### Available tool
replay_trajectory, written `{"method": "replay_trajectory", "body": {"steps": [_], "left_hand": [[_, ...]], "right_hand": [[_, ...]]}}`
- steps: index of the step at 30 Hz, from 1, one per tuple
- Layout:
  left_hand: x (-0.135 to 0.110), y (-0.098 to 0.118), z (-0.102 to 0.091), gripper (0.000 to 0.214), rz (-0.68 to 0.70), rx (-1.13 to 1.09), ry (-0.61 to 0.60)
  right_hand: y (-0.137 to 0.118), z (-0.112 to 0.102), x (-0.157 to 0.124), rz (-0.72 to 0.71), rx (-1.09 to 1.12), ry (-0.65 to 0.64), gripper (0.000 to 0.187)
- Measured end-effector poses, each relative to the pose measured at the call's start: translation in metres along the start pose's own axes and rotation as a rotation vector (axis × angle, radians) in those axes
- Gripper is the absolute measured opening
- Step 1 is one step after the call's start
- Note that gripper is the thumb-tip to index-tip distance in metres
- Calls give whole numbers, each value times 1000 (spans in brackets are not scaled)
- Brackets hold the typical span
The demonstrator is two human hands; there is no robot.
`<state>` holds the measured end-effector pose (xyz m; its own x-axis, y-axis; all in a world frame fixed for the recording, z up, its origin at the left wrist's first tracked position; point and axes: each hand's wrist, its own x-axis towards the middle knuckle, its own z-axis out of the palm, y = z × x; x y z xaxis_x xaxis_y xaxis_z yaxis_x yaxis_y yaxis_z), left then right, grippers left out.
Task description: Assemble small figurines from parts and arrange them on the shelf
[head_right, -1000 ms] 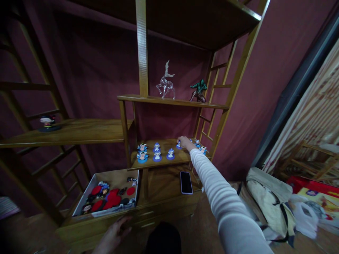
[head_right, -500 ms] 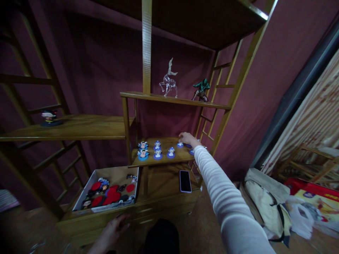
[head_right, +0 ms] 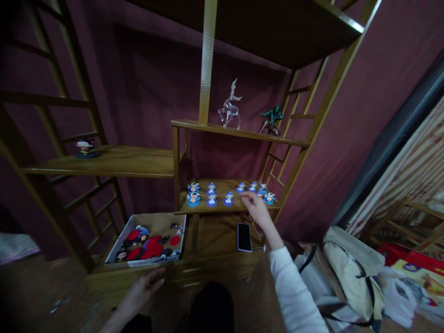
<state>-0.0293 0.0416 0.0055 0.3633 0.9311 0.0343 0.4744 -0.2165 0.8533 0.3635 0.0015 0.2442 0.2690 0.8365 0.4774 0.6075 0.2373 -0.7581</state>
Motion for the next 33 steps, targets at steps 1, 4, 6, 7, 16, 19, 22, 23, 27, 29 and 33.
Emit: {"method": "replay_trajectory", "body": {"steps": [1,4,6,7,16,19,22,23,27,29,33], "left_hand": [[-1,2,-4,39,-11,-34,49],[-7,18,-20,34,-99,-181,236],[-9,30,-35,31,-159,-328,337],[-9,36,-42,30,-187,-417,382],[30,31,-89,21,-254,-951,606],[52,20,-100,21,-280,-1042,649],[70,8,-112,21,-366,-1166,718],[75,3,-116,20,-407,-1220,730],[83,-10,-128,20,-501,-1406,749],[84,-11,-133,20,-488,-1446,772],[86,-7,-143,18,-467,-1499,829]], "right_hand": [[2,13,-22,30,80,-63,29],[12,60,-87,118,227,-311,31],[19,96,-123,199,275,-419,29],[21,114,-137,232,291,-456,28],[20,249,-120,201,170,-586,21],[31,283,-96,180,44,-574,20],[48,316,-75,175,-71,-539,22],[54,327,-69,187,-91,-537,23],[67,375,-40,204,-121,-537,24],[65,400,-26,158,-172,-550,23],[49,449,-4,125,-286,-641,25]]}}
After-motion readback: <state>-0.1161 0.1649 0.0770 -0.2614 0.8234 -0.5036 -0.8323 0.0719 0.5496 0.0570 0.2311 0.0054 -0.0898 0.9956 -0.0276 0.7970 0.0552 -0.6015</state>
